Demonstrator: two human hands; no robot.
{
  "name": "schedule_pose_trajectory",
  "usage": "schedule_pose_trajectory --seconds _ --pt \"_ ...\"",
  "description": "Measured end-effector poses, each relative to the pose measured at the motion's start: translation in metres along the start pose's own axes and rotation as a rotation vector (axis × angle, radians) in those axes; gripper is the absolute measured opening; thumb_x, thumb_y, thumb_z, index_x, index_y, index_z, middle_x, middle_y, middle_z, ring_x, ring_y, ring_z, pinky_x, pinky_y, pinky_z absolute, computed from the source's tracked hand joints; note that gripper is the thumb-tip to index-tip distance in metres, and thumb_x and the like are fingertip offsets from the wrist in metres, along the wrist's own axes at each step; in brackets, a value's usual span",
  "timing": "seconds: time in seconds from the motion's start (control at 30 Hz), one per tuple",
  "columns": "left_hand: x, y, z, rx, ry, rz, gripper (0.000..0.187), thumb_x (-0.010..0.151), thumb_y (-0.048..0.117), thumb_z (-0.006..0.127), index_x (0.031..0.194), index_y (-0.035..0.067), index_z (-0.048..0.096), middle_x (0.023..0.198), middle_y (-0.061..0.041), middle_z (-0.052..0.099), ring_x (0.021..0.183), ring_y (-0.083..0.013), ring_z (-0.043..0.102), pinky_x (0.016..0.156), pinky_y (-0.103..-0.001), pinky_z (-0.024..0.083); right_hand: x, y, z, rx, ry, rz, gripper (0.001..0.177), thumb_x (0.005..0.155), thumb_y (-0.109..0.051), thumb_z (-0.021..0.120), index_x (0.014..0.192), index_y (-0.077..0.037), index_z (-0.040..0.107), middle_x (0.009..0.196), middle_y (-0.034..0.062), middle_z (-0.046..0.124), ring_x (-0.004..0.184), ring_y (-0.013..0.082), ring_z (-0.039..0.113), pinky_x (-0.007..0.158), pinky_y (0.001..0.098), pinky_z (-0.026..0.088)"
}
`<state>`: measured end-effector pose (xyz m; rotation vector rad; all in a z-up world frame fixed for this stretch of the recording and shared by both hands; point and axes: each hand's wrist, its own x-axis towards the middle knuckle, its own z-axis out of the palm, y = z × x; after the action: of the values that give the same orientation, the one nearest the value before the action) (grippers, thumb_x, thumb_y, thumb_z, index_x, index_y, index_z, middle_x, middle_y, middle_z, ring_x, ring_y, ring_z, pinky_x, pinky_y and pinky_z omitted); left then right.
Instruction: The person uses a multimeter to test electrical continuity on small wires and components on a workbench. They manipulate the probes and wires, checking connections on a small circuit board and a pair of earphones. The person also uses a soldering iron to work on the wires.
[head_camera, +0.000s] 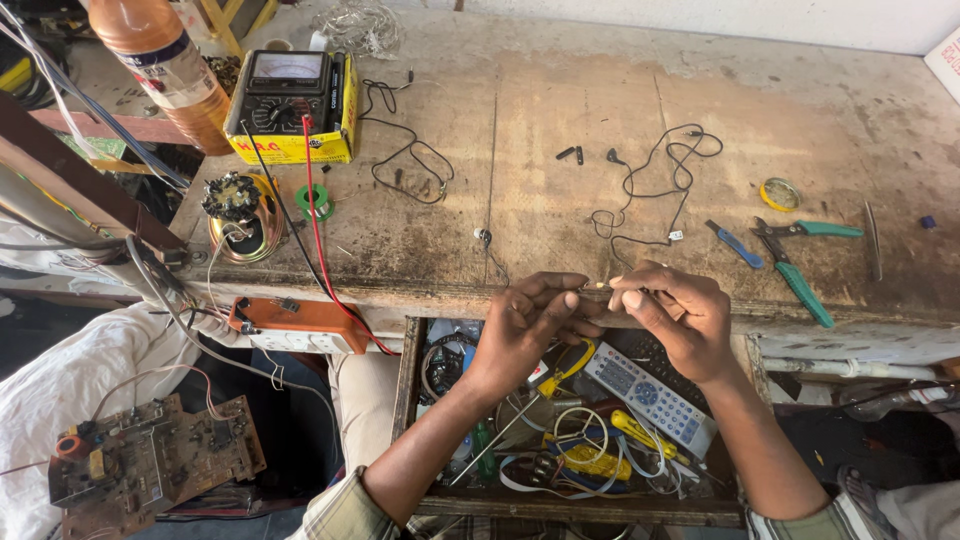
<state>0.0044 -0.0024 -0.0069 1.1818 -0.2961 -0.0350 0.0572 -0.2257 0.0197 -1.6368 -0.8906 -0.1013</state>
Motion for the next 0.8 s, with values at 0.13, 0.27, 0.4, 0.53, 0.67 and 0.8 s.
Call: schedule_pose_trajectory --seconds 0.13,0.27,0.4,0.53,0.67,0.8 --pt "-0.0005 -0.0038 0.0016 0.009 -0.011 0.036 0.03 0.108 0.016 0.057 0.124 -0.008 0.058 0.108 -0.02 0.076 0.093 -0.0204 0.078 0.077 -0.029 0.063 0.001 0.0 0.0002 -0.017 0.005 -0.002 0.017 0.101 -0.002 0.062 0.114 0.004 0.071 0.098 0.0141 0.074 0.089 0.0152 0.072 0.073 0.0245 0.056" --pt "0.0001 -0.0001 -0.0002 0.024 0.035 -0.026 0.028 0.105 0.018 0.058 0.118 -0.006 0.06 0.103 -0.017 0.078 0.073 -0.017 0.076 0.061 -0.027 0.061 0.0014 -0.0012 0.0023 -0.046 -0.021 -0.033 0.017 0.102 -0.002 0.063 0.116 0.003 0.072 0.096 0.013 0.072 0.089 0.0144 0.071 0.076 0.0245 0.056" --pt "-0.0025 0.0041 0.0004 0.013 0.055 -0.084 0.027 0.105 0.021 0.06 0.117 -0.003 0.065 0.098 -0.014 0.078 0.059 -0.0103 0.067 0.053 -0.024 0.055 0.0025 -0.0021 0.0026 -0.187 -0.002 0.029 0.018 0.098 -0.002 0.064 0.113 0.0 0.074 0.091 0.0103 0.074 0.079 0.011 0.071 0.062 0.0215 0.052" --pt "-0.0022 0.004 0.0005 -0.005 0.061 -0.083 0.026 0.105 0.021 0.059 0.115 -0.002 0.066 0.096 -0.013 0.078 0.054 -0.0079 0.064 0.049 -0.022 0.05 0.0049 -0.0018 0.002 -0.251 -0.016 -0.019 0.02 0.098 -0.004 0.065 0.115 -0.003 0.075 0.09 0.0083 0.075 0.076 0.0089 0.07 0.059 0.0205 0.051" --pt "-0.0022 0.0019 0.0001 -0.02 0.054 -0.058 0.026 0.106 0.02 0.059 0.116 -0.003 0.066 0.094 -0.012 0.076 0.055 -0.0078 0.064 0.05 -0.022 0.049 0.0045 -0.001 0.0014 -0.309 -0.028 0.004 0.023 0.096 -0.005 0.066 0.117 -0.005 0.076 0.088 0.0074 0.076 0.067 0.0056 0.066 0.05 0.0195 0.043" --pt "-0.003 0.002 -0.001 0.007 0.048 -0.063 0.028 0.107 0.022 0.056 0.118 -0.002 0.066 0.095 -0.011 0.078 0.056 -0.007 0.064 0.05 -0.021 0.049 0.0049 0.0025 -0.0002 -0.329 -0.057 -0.018 0.024 0.095 -0.008 0.066 0.116 -0.007 0.076 0.091 0.0061 0.078 0.055 0.0008 0.053 0.043 0.0197 0.034"
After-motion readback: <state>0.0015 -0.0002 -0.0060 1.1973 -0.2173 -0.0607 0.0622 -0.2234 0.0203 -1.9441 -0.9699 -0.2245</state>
